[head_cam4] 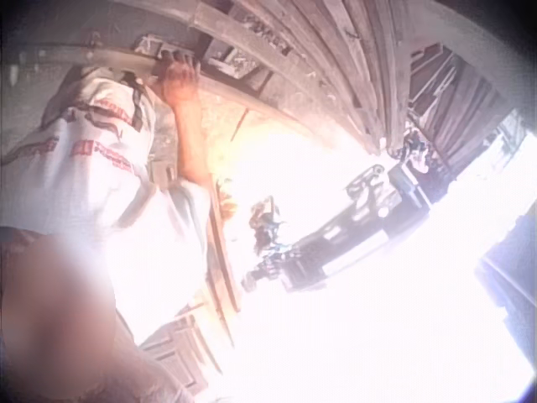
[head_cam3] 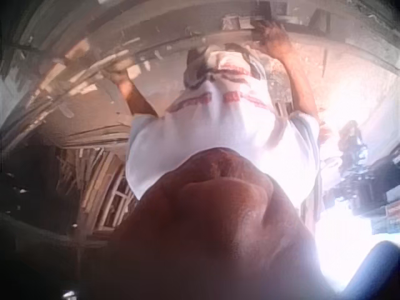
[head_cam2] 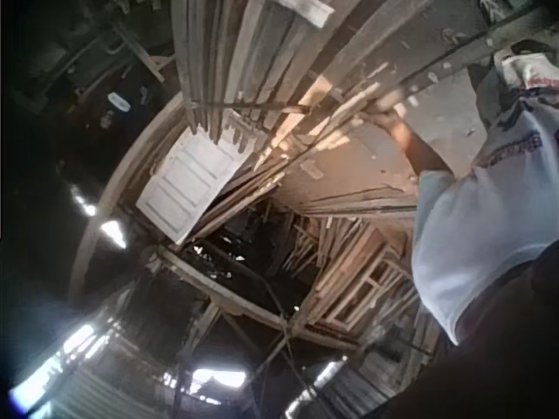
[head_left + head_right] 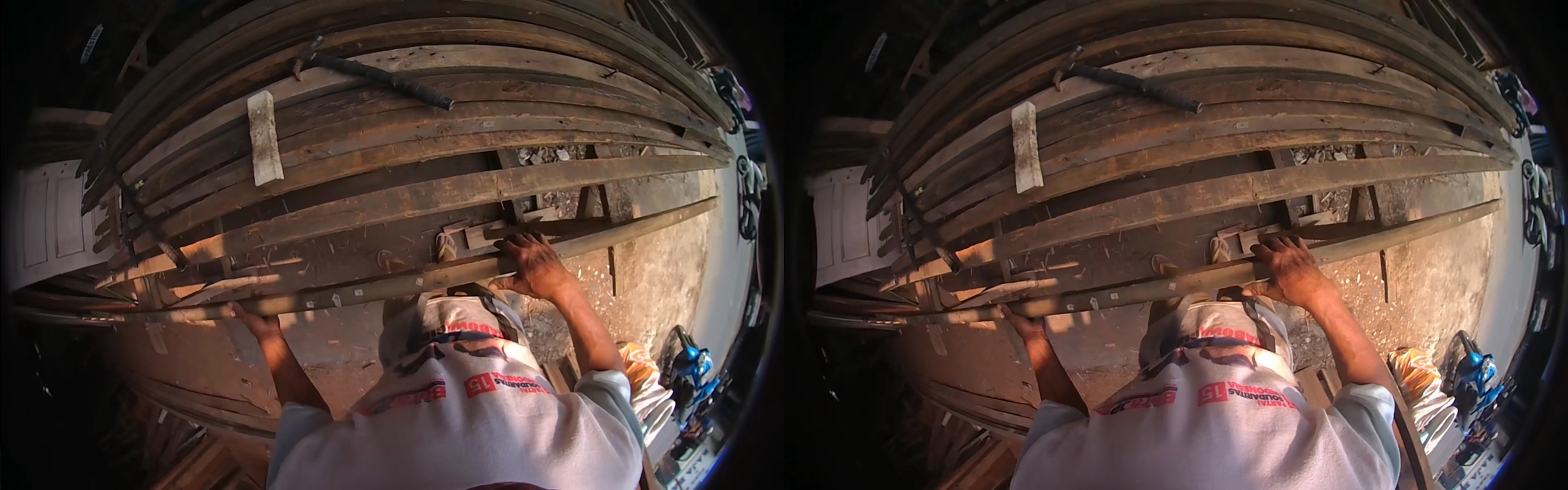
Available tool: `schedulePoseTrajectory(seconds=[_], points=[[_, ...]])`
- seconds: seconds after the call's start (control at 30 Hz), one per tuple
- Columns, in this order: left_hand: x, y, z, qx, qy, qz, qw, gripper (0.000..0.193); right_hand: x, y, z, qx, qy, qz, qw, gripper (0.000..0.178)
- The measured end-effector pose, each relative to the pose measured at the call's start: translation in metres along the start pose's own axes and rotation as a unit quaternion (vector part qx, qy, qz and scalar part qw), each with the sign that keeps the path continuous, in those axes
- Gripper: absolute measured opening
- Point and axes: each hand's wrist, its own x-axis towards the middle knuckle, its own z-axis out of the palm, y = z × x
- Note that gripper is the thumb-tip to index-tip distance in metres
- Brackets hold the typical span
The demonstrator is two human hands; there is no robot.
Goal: The person uses a hammer to strike small wooden blocks placed on a stack of wooden planks. The person repeatedly positions the blocks and hammers them, moving along the stack of planks.
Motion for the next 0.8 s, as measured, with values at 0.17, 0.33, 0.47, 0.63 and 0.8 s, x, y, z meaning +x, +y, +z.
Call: schedulePoseTrajectory(seconds=[0.17,0.33,0.47,0.63,0.8], points=[[-0.138,-0.074,0.098,-0.067,-0.056,-0.152,0.984,0.064,0.036,-0.052,-0.007,0.009,-0.019,-0.096,0.995,0.088],[-0.207,-0.109,0.091,0.221,-0.377,-0.301,0.847,0.066,0.067,-0.089,0.006,0.002,-0.044,-0.211,0.977,0.089],[-0.15,-0.106,0.013,-0.009,-0.041,-0.293,0.955,0.06,0.074,-0.084,0.017,-0.073,-0.055,-0.182,0.979,0.09],[-0.025,-0.024,-0.029,-0.139,0.076,-0.133,0.978,0.097,0.087,-0.104,0.006,-0.072,-0.13,-0.07,0.986,0.071],[0.043,0.009,-0.025,-0.086,0.054,-0.057,0.993,0.102,0.084,-0.116,0.0,-0.061,-0.129,-0.071,0.987,0.061]])
